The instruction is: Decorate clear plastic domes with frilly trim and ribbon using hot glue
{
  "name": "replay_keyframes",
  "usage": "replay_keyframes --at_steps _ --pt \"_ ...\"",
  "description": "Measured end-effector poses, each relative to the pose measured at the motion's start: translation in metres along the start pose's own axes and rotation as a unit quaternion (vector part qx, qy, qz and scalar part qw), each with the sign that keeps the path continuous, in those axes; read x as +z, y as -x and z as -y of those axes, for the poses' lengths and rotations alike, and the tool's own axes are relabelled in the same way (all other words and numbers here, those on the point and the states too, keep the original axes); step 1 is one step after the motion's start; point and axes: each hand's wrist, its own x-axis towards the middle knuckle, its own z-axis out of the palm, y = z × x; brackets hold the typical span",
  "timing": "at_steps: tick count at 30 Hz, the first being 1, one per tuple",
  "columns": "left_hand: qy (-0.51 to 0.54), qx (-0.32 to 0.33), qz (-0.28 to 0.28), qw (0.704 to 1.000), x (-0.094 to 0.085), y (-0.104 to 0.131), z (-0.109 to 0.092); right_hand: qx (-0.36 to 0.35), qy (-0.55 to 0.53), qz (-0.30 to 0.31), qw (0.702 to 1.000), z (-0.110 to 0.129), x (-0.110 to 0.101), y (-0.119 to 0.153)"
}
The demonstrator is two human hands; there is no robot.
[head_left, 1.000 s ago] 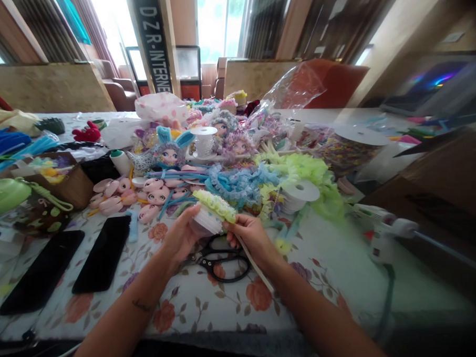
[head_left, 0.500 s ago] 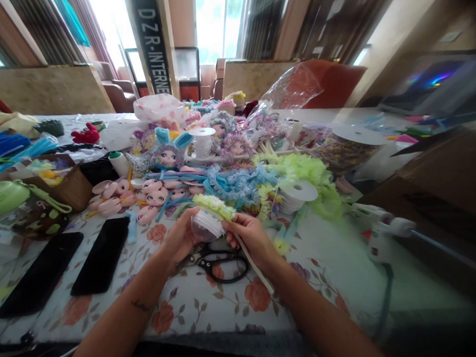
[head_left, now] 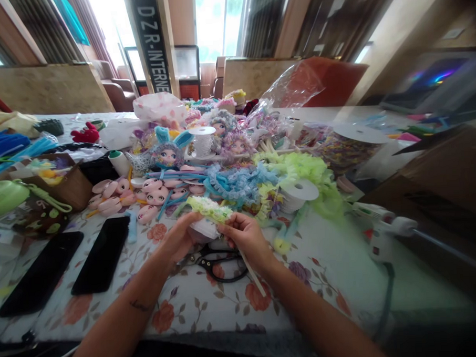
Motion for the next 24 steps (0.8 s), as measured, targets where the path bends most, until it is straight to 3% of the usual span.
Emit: replay_keyframes --at_steps 5,13,19,24 --pt "0.006 0.044 -0.023 0.999 0.003 -0.001 0.002 -0.016 0.012 0.011 1.0 -0.001 0.002 0.0" --pt "-0.002 0.046 0.017 0.999 0.004 0.0 0.004 -0.017 0.013 -0.023 1.0 -0.002 0.001 -0.002" --pt "-0.041 0.056 0.042 0.997 0.008 0.004 0.001 0.053 -0.05 -0.037 0.997 0.003 -0.001 -0.004" --pt "-0.08 0.106 0.054 0.99 0.01 0.006 0.002 0.051 -0.092 -0.037 0.994 0.009 -0.006 -0.005"
